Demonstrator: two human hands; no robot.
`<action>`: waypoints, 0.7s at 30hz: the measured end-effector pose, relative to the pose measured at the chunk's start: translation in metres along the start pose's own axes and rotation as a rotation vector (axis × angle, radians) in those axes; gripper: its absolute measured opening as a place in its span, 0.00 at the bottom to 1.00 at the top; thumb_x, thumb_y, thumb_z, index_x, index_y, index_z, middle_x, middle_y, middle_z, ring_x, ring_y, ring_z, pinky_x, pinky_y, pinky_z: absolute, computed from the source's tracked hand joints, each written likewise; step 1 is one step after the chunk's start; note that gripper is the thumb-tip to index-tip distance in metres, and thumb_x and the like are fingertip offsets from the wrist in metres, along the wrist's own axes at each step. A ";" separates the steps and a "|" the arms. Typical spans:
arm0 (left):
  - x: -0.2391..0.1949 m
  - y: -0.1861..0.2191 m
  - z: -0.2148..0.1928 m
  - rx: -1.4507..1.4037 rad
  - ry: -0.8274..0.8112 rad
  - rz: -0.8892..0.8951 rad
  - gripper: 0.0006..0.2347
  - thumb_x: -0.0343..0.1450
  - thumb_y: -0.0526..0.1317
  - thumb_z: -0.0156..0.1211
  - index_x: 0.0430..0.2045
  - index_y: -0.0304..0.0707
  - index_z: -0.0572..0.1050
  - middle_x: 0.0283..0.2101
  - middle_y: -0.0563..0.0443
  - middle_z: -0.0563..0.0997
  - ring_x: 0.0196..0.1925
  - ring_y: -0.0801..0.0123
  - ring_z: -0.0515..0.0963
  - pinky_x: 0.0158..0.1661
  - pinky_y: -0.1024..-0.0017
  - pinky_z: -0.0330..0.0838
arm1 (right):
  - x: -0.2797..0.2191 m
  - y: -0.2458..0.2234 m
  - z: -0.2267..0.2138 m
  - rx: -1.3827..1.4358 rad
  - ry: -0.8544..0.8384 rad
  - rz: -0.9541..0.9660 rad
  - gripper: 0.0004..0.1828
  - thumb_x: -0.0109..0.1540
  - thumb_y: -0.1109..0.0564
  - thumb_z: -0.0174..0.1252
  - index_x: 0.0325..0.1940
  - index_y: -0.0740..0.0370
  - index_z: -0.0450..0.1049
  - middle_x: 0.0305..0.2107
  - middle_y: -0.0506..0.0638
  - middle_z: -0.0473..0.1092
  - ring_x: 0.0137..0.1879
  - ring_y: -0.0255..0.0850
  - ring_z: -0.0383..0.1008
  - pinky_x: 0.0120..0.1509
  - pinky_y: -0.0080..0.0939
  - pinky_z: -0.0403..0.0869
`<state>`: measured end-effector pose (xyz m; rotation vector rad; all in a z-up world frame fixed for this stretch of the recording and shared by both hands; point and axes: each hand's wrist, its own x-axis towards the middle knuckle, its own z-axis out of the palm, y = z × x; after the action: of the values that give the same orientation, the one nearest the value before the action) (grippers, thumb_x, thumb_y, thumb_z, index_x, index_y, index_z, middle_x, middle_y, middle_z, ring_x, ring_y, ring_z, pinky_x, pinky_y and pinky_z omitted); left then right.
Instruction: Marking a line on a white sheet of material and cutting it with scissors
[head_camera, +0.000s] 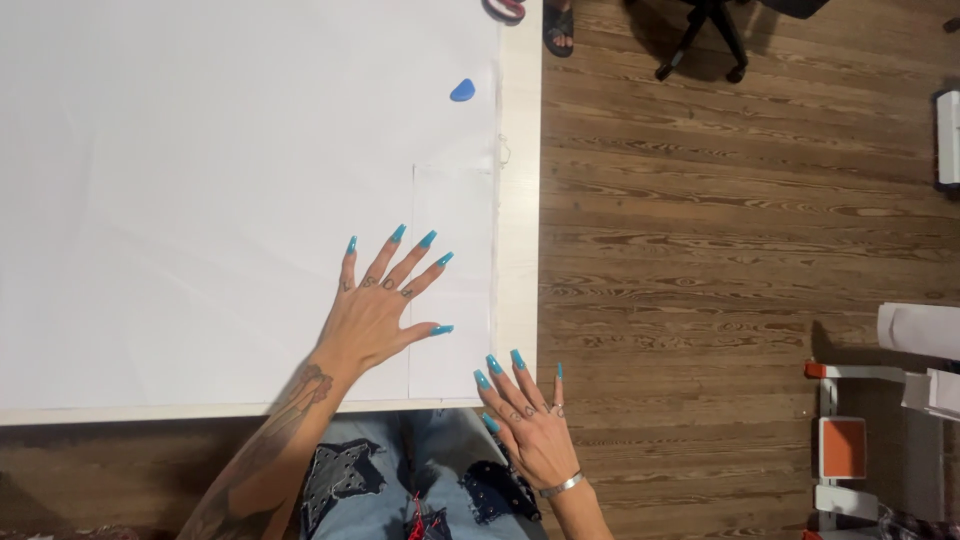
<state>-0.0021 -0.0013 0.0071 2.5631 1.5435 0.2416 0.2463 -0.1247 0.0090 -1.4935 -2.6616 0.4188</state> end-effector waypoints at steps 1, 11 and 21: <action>0.001 -0.001 -0.001 0.000 0.004 0.004 0.30 0.61 0.64 0.40 0.57 0.61 0.51 0.63 0.63 0.48 0.64 0.64 0.45 0.57 0.48 0.33 | 0.003 -0.001 -0.003 -0.004 0.003 0.003 0.26 0.61 0.48 0.37 0.64 0.42 0.46 0.62 0.40 0.45 0.69 0.42 0.40 0.63 0.67 0.35; 0.000 0.000 0.000 0.012 0.026 0.002 0.31 0.59 0.65 0.41 0.57 0.63 0.50 0.63 0.65 0.48 0.64 0.65 0.45 0.58 0.50 0.32 | 0.001 0.001 -0.002 0.008 0.008 -0.010 0.25 0.62 0.48 0.37 0.64 0.42 0.47 0.62 0.40 0.47 0.68 0.43 0.42 0.63 0.67 0.37; 0.000 -0.001 0.002 0.006 0.040 0.012 0.31 0.59 0.65 0.41 0.57 0.62 0.51 0.63 0.64 0.48 0.65 0.65 0.45 0.58 0.50 0.32 | 0.000 0.002 0.002 0.046 0.023 0.003 0.24 0.62 0.48 0.40 0.63 0.41 0.50 0.61 0.39 0.49 0.67 0.42 0.44 0.63 0.67 0.37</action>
<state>-0.0027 -0.0007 0.0053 2.5879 1.5451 0.2920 0.2473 -0.1238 0.0069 -1.4805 -2.6141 0.4564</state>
